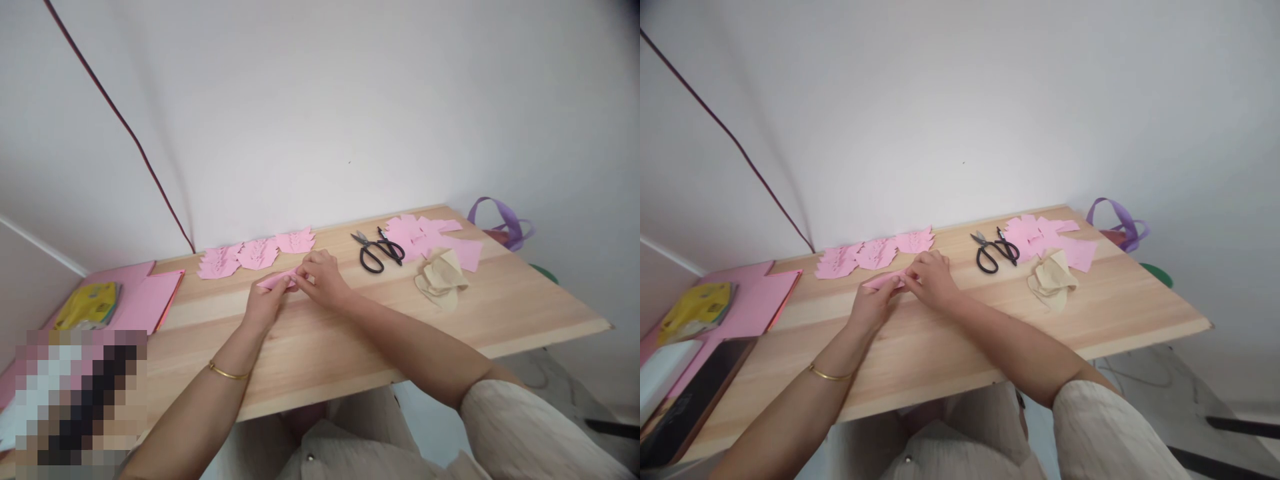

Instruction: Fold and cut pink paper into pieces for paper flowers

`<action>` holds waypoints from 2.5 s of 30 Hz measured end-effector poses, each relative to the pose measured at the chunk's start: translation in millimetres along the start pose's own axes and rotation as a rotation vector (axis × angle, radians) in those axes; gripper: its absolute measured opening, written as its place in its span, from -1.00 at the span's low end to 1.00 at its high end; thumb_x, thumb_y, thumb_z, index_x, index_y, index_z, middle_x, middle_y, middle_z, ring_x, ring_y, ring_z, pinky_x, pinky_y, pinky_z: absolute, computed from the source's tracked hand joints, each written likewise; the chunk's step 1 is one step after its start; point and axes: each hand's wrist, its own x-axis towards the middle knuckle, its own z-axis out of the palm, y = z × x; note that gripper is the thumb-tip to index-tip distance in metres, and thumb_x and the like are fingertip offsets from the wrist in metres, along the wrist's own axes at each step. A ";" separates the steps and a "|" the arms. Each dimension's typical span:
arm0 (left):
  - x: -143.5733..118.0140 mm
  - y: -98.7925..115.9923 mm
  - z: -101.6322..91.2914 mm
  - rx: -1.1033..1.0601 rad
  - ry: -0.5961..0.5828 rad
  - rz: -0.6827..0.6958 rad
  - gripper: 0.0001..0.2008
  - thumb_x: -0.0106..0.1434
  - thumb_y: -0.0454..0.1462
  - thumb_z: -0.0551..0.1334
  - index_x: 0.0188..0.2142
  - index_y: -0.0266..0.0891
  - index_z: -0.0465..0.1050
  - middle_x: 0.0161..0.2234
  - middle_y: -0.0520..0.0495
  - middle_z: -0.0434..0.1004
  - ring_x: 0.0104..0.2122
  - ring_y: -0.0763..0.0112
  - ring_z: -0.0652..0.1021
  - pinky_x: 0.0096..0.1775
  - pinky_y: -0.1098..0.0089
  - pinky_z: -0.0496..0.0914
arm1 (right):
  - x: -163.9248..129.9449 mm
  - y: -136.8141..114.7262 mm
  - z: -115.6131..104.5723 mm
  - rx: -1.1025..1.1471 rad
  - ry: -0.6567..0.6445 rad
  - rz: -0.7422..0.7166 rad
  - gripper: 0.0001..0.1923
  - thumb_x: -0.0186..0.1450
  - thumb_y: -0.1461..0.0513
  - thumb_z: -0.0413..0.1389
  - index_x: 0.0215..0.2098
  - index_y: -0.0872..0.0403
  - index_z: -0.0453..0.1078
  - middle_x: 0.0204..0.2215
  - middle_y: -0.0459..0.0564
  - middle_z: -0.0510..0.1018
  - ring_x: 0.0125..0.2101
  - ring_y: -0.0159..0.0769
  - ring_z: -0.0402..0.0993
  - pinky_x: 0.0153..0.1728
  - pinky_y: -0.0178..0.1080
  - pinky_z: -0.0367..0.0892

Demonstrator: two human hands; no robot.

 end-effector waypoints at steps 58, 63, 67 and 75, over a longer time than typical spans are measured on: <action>-2.1 -7.9 0.9 0.121 0.007 -0.165 -0.74 -0.12 -0.18 0.37 -0.45 -0.32 0.50 -0.57 -0.03 0.49 -0.54 0.42 0.45 -0.48 0.44 0.29 | 3.4 6.7 5.1 0.431 -0.104 0.163 -0.89 0.21 0.20 -0.02 -0.44 0.07 0.22 -0.52 -0.14 0.35 -0.50 -0.42 0.26 -0.44 -0.34 0.19; -3.1 -10.0 2.2 0.127 -0.019 -0.177 -0.74 -0.07 -0.15 0.37 -0.47 -0.33 0.50 -0.55 -0.05 0.50 -0.53 0.43 0.45 -0.46 0.43 0.30 | 0.0 6.2 5.0 0.204 -0.101 0.057 -0.91 0.25 0.25 -0.06 -0.40 0.07 0.22 -0.54 -0.12 0.38 -0.52 -0.39 0.26 -0.46 -0.33 0.12; -2.7 -8.5 4.5 -0.010 -0.006 -0.207 -0.73 -0.05 -0.15 0.37 -0.46 -0.33 0.49 -0.54 -0.04 0.50 -0.52 0.46 0.45 -0.41 0.43 0.33 | 1.0 7.4 1.7 0.159 -0.124 0.037 -0.90 0.26 0.25 -0.06 -0.38 0.08 0.25 -0.56 -0.11 0.40 -0.53 -0.39 0.26 -0.46 -0.33 0.10; -0.4 2.6 4.9 -0.291 0.030 -0.239 -0.78 -0.04 -0.22 0.37 -0.44 -0.34 0.49 -0.56 -0.01 0.48 -0.55 0.51 0.43 -0.39 0.42 0.35 | 1.5 12.2 5.4 0.305 -0.103 0.064 -0.89 0.26 0.20 -0.06 -0.39 0.06 0.21 -0.55 -0.14 0.35 -0.53 -0.41 0.24 -0.49 -0.35 0.12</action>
